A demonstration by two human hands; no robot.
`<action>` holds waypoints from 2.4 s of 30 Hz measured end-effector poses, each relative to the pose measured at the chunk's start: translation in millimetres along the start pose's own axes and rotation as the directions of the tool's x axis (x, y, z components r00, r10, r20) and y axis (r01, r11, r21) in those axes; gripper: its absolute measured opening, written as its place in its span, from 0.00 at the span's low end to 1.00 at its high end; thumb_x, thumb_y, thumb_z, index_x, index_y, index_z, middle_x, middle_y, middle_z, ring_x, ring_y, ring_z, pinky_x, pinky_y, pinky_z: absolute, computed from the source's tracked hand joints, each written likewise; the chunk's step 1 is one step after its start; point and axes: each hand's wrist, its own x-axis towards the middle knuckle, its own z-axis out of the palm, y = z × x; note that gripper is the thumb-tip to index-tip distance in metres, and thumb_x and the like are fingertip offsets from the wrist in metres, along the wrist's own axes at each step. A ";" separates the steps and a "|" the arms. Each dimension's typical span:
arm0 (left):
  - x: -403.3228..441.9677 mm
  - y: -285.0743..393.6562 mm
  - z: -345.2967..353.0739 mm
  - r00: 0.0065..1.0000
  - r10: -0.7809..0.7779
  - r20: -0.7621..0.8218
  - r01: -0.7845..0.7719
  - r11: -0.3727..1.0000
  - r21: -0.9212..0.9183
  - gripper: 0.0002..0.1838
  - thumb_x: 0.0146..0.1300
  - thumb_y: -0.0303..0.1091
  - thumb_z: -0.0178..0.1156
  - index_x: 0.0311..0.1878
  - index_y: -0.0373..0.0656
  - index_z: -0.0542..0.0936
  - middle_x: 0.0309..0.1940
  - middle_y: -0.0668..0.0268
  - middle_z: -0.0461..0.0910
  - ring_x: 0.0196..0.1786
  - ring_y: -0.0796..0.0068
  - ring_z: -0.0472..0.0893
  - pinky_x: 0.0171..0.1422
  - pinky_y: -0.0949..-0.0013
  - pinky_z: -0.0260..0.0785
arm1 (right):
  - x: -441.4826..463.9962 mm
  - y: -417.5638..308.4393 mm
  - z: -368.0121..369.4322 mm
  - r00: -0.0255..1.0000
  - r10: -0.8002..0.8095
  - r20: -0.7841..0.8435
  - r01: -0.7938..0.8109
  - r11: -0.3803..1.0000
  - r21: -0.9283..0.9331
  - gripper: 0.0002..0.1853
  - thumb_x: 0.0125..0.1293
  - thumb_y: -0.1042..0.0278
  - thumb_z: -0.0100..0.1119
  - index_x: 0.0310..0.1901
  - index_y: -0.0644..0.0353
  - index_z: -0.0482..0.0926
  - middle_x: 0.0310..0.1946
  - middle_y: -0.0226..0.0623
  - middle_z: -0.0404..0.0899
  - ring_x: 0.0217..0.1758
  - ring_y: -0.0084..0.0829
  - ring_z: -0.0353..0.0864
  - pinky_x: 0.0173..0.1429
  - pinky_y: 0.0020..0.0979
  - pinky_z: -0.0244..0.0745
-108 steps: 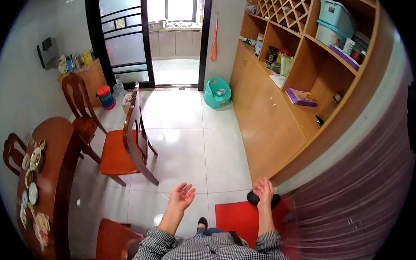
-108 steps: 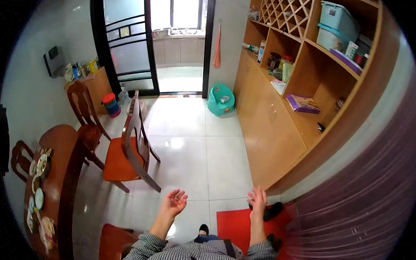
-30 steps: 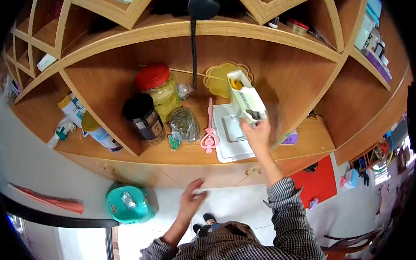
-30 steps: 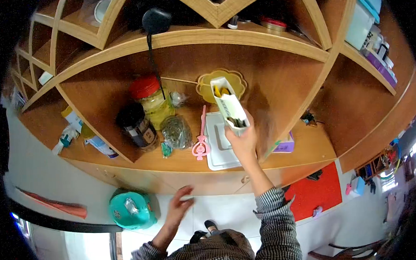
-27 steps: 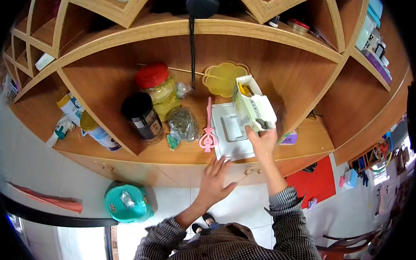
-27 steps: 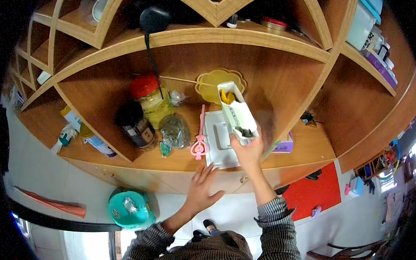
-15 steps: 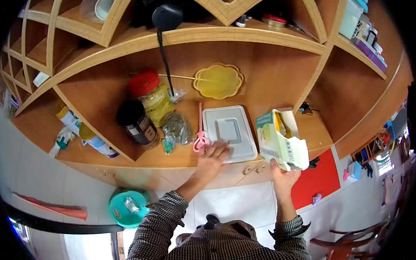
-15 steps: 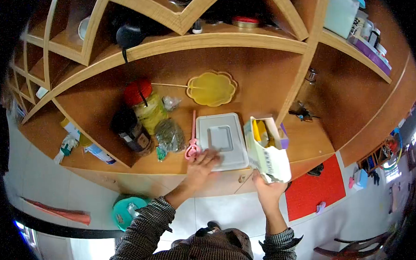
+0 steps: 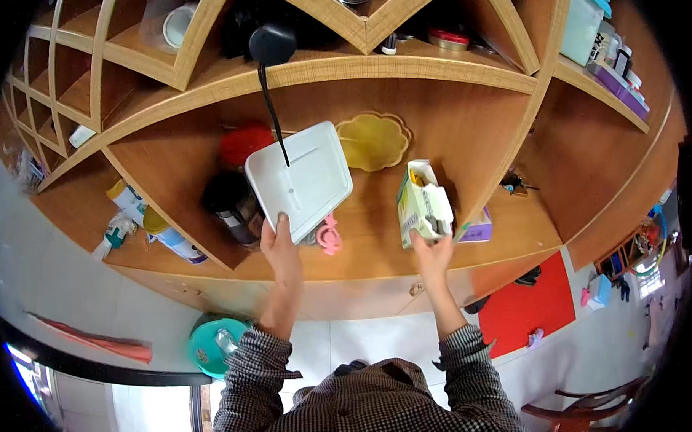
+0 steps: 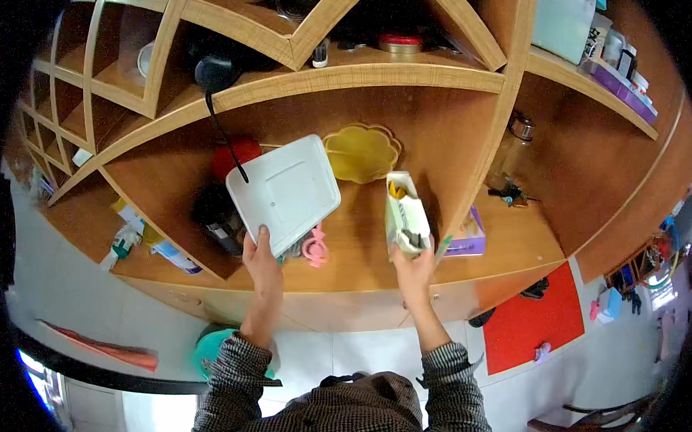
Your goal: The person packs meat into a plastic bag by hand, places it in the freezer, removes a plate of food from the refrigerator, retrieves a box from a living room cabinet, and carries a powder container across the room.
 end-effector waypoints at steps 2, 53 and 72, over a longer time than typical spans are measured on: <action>-6.7 1.8 -15.0 0.998 0.040 -0.052 -0.040 0.999 0.019 0.13 0.66 0.30 0.51 0.51 0.35 0.72 0.44 0.67 0.75 0.44 0.80 0.74 0.49 0.75 0.66 | 17.1 22.6 10.0 0.999 0.053 0.002 -0.053 0.998 0.015 0.20 0.53 0.74 0.64 0.47 0.67 0.70 0.43 0.37 0.77 0.43 0.24 0.76 0.45 0.25 0.72; -345.0 -120.6 49.4 0.399 -0.247 0.883 -0.593 0.665 0.454 0.18 0.51 0.24 0.58 0.48 0.38 0.74 0.55 0.54 0.69 0.66 0.49 0.58 0.68 0.51 0.50 | -269.3 1.9 -388.1 0.712 0.403 -0.575 -0.686 0.571 -0.450 0.13 0.56 0.63 0.57 0.41 0.59 0.79 0.39 0.42 0.78 0.39 0.37 0.79 0.44 0.35 0.74; -574.7 -400.2 341.1 0.228 -0.767 0.601 0.212 0.641 0.738 0.19 0.48 0.23 0.61 0.46 0.35 0.75 0.44 0.61 0.74 0.46 0.73 0.72 0.51 0.72 0.64 | -116.5 23.6 -777.1 0.713 0.398 -0.577 -0.682 0.585 -0.439 0.16 0.59 0.58 0.55 0.43 0.60 0.78 0.40 0.45 0.78 0.40 0.39 0.79 0.45 0.34 0.73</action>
